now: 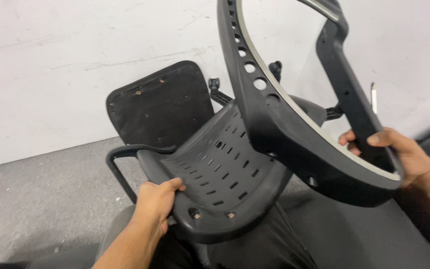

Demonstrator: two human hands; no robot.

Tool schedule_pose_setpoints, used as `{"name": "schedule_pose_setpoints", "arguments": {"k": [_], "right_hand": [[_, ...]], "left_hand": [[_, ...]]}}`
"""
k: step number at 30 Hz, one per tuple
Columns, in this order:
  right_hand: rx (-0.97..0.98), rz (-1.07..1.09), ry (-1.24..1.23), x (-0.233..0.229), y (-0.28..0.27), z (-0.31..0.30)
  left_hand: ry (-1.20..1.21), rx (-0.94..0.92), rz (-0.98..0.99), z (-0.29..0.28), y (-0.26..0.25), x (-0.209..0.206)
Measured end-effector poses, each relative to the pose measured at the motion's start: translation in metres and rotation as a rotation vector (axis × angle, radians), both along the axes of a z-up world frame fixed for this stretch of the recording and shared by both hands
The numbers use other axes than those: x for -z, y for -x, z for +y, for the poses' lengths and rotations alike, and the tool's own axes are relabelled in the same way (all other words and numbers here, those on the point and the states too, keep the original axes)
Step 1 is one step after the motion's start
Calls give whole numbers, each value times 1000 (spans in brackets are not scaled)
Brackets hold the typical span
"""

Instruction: The person attaches a black plastic chair armrest to the side of a perforated chair back using a screwdriver and screws. They align the armrest, insert screws into the holes, and tighten them to secure the part.

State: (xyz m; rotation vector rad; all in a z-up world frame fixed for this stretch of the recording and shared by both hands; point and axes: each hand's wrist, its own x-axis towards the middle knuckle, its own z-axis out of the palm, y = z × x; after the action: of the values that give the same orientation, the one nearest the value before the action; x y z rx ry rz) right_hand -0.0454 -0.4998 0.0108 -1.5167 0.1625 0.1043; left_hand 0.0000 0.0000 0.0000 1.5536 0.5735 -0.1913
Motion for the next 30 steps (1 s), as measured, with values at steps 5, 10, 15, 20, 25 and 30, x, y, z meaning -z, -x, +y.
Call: {"name": "schedule_pose_setpoints", "arguments": {"k": [5,10,15,20,25,30], "right_hand": [[308,126,282,-17,69,-32],[453,253,455,-21,105,-39],[473,305,551,-28,105,-36],[453,320,610,-39,111,-32],[455,347,635,-45,116,-29],[466,372,666,-48,121,-25]], "left_hand": [[72,6,6,-6,-1,-18],[6,33,-25,-9,-6,-22],[-36,36,-18,-10,-9,-21],[-22,53,-25,-9,-12,-21],[-41,38,-49,-10,-13,-21],[-81,35,-4,-11,-16,-25]]}}
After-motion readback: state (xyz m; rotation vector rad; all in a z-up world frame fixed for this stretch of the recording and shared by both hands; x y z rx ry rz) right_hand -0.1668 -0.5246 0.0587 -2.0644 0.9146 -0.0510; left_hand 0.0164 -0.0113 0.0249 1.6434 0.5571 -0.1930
